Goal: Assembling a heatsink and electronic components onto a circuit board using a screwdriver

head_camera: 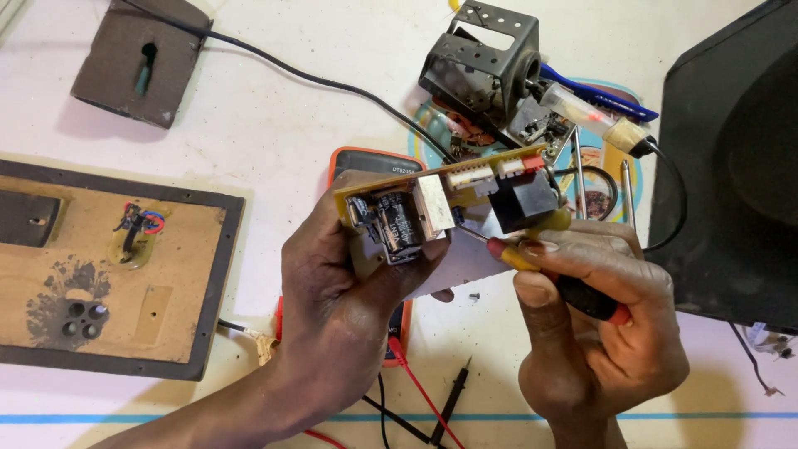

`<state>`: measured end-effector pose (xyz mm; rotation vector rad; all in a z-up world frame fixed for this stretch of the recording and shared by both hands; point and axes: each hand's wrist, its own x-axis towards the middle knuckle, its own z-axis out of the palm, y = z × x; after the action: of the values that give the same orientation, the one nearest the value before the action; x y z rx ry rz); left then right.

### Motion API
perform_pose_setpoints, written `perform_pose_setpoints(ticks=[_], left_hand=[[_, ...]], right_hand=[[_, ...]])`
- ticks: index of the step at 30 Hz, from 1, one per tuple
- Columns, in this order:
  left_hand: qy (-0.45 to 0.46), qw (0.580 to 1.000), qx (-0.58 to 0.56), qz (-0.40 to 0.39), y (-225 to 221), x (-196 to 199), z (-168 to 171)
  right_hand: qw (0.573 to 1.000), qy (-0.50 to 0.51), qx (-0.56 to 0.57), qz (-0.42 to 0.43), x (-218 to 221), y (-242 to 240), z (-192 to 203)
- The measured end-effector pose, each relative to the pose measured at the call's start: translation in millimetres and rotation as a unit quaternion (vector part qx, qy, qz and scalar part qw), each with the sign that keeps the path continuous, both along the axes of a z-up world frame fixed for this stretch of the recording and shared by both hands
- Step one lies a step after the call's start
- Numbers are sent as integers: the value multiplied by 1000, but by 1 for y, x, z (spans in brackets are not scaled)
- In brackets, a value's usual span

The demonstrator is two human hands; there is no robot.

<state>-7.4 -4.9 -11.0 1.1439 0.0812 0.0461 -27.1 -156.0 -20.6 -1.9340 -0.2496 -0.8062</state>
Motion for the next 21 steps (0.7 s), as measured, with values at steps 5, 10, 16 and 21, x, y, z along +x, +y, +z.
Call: perform_pose_setpoints(ticks=[5,10,16,21], left_hand=[[-67,995,3,-79,11,4,17],[-113,988,56,-83,16,3,19],[-108,988,63,-85,16,3,21],[-184,975,100,-69,17,10,7]], right_hand=[[998,1,61,-29,0,-1,0],[982,-68,176,26,4,-16,-1],[972,17,234,11,9,-29,4],[959,74,264,72,15,-33,8]])
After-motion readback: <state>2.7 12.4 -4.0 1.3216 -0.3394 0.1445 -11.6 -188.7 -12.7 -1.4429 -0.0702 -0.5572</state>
